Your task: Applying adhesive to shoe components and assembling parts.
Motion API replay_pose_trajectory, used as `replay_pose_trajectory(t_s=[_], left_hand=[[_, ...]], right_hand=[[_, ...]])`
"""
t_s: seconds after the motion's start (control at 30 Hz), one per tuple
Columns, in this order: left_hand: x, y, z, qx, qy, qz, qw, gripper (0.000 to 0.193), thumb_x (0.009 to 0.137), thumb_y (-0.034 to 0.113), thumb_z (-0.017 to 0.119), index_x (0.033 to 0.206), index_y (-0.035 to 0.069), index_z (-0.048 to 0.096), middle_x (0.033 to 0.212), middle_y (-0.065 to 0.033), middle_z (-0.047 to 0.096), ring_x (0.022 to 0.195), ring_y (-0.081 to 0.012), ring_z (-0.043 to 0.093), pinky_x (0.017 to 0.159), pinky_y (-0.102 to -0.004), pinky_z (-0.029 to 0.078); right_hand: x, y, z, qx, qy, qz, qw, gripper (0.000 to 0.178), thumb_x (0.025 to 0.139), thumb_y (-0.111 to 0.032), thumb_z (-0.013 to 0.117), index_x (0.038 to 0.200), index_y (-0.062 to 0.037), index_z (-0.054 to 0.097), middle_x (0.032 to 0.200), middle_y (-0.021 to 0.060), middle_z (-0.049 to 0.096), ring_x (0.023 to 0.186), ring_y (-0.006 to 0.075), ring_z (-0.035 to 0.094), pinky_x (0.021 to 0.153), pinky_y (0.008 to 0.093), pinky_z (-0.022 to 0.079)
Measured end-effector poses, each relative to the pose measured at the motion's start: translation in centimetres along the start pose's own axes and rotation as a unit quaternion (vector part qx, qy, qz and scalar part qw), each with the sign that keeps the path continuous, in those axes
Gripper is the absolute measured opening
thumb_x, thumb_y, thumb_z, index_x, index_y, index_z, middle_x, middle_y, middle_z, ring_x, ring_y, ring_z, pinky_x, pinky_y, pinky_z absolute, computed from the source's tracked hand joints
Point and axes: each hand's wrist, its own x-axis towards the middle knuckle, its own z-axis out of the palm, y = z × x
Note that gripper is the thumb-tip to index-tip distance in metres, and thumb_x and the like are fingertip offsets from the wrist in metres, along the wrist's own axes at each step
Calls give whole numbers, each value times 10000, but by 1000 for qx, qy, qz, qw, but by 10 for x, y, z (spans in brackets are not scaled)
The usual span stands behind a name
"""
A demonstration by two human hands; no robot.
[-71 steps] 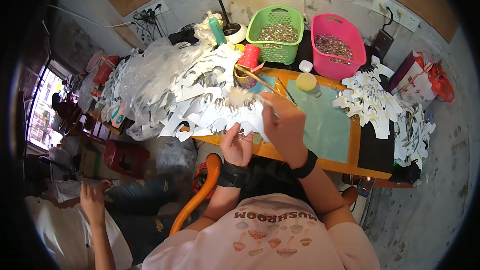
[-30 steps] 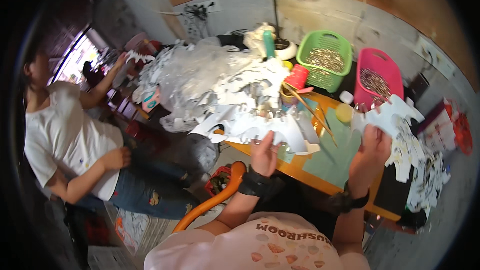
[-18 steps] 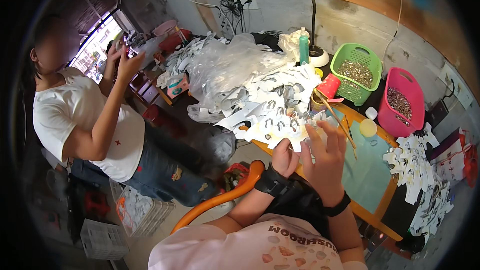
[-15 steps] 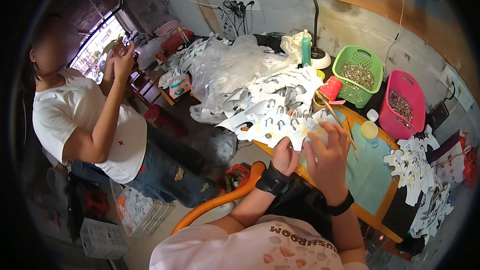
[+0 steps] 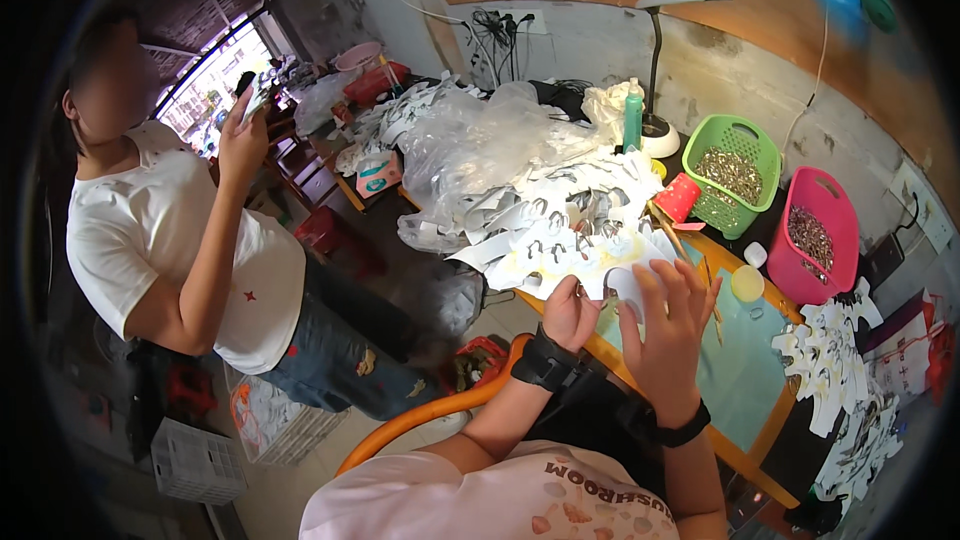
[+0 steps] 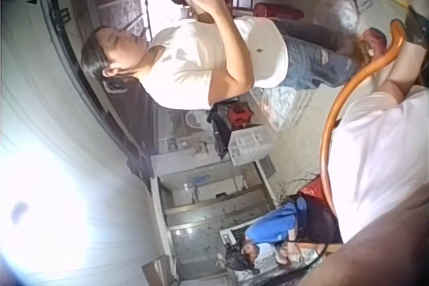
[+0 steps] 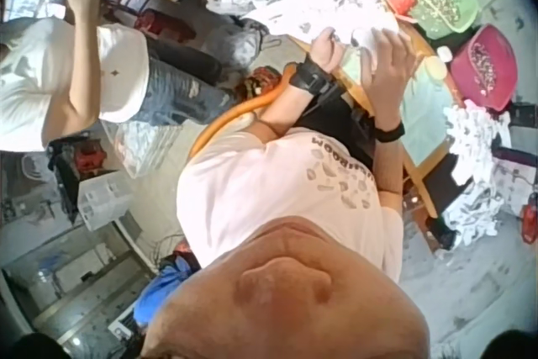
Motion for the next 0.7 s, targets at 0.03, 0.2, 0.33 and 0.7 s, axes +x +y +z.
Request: replay_pose_trajectory(t_s=[0.03,0.2,0.33,0.7], left_hand=[[1,0,-3,0,5,1,1000,362,939,59,362,1288,-4,437,1279,-133,527,1187,-262,507,981,-418,423],[3,1,-14,288,-48,53,955,358,943,73,360,1280,-16,443,1279,-139,525,1188,-267,503,997,-418,411],[-5,-5,6,85,-5,-14,996,375,967,152,325,1290,-2,438,1280,-141,514,1180,-271,500,1020,-434,384],[-16,-6,19,37,-105,-94,989,390,933,79,355,1309,-4,419,1265,-126,527,1131,-225,522,976,-376,408]], right_hand=[[0,0,1,0,4,-1,1000,341,780,-154,659,1114,-107,609,1240,102,477,1236,352,372,1068,626,140],[0,5,3,-39,6,-8,999,409,754,-204,693,1146,-122,609,1289,122,425,1260,372,335,1061,653,109],[3,-7,8,-65,-8,-21,998,413,738,-247,710,1133,-157,629,1286,107,429,1275,359,315,1039,691,81],[10,-15,10,-30,-12,-48,998,232,756,-275,678,963,-171,685,1274,84,458,1304,362,284,1032,708,20]])
